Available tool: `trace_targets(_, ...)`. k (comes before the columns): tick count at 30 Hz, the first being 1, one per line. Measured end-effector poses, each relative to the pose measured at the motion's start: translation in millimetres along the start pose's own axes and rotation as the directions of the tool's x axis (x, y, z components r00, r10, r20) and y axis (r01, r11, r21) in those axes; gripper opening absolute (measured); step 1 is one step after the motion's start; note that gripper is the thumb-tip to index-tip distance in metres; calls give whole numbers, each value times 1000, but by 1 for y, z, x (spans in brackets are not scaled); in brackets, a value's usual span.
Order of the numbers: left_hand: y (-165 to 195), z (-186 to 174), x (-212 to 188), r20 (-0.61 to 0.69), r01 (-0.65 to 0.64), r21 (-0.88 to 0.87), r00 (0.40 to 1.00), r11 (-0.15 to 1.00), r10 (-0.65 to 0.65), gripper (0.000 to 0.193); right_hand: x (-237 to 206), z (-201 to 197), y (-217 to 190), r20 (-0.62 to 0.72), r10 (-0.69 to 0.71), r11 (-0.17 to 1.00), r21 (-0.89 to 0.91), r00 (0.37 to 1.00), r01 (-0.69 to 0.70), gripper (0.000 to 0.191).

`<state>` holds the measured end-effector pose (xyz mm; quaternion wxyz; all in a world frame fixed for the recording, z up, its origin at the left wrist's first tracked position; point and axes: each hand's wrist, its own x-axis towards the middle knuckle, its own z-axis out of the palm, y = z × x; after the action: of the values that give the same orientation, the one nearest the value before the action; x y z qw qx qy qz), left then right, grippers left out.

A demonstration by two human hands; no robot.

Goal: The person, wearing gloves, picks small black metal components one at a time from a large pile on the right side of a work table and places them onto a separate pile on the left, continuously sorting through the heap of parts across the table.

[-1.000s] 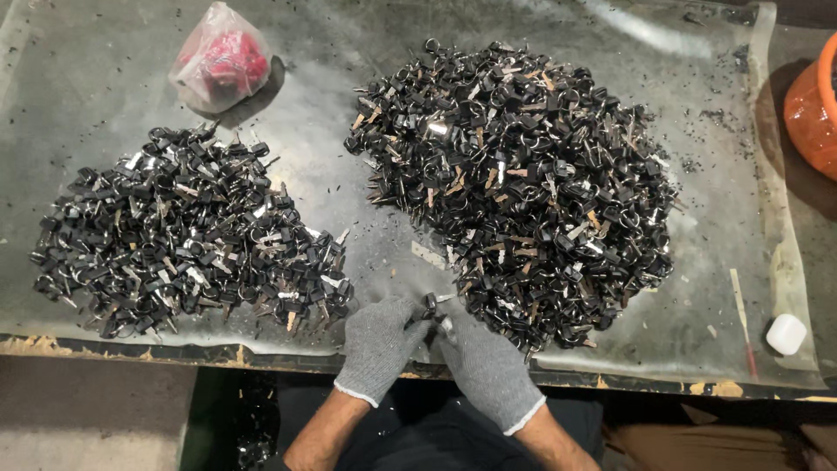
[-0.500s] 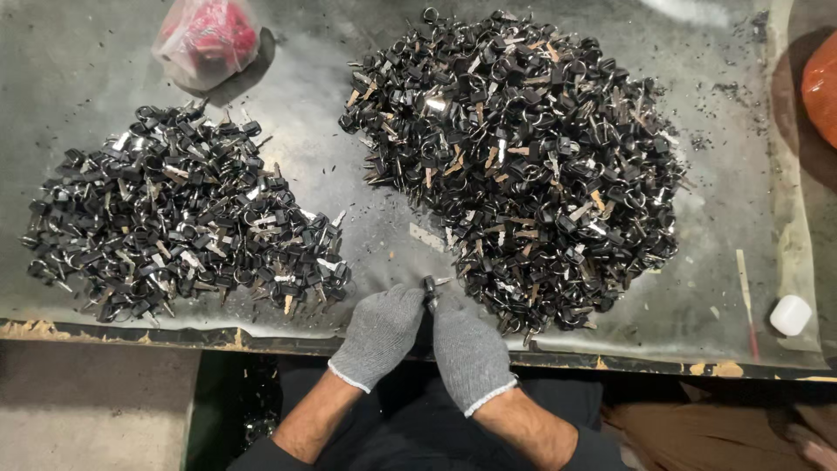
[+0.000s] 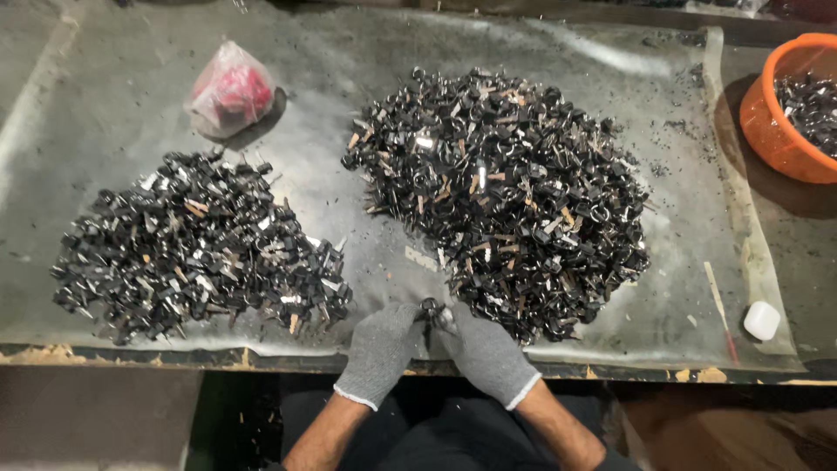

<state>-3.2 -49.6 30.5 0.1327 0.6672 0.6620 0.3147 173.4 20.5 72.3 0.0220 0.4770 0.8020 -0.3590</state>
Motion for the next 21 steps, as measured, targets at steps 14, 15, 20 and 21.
trace_targets(14, 3, 4, -5, -4, 34, 4, 999, 999, -34, 31, -8, 12, -16, -136, -191, 901, -418, 972, 118, 19)
trace_targets(15, 3, 5, -5, 19, 68, 6, 997, 998, -68, 30, -10, 17, -16, -204, -276, 869, -470, 939, 153, 19)
trace_targets(20, -1, 2, -3, 16, -20, -76, 1000, 997, 21, 35, -7, 38, -20, -217, -114, 894, -447, 969, 5, 18)
trace_targets(21, 1, 1, -6, 31, -12, -89, 999, 996, 15, 34, -6, 39, -21, -232, -105, 890, -456, 967, -13, 22)
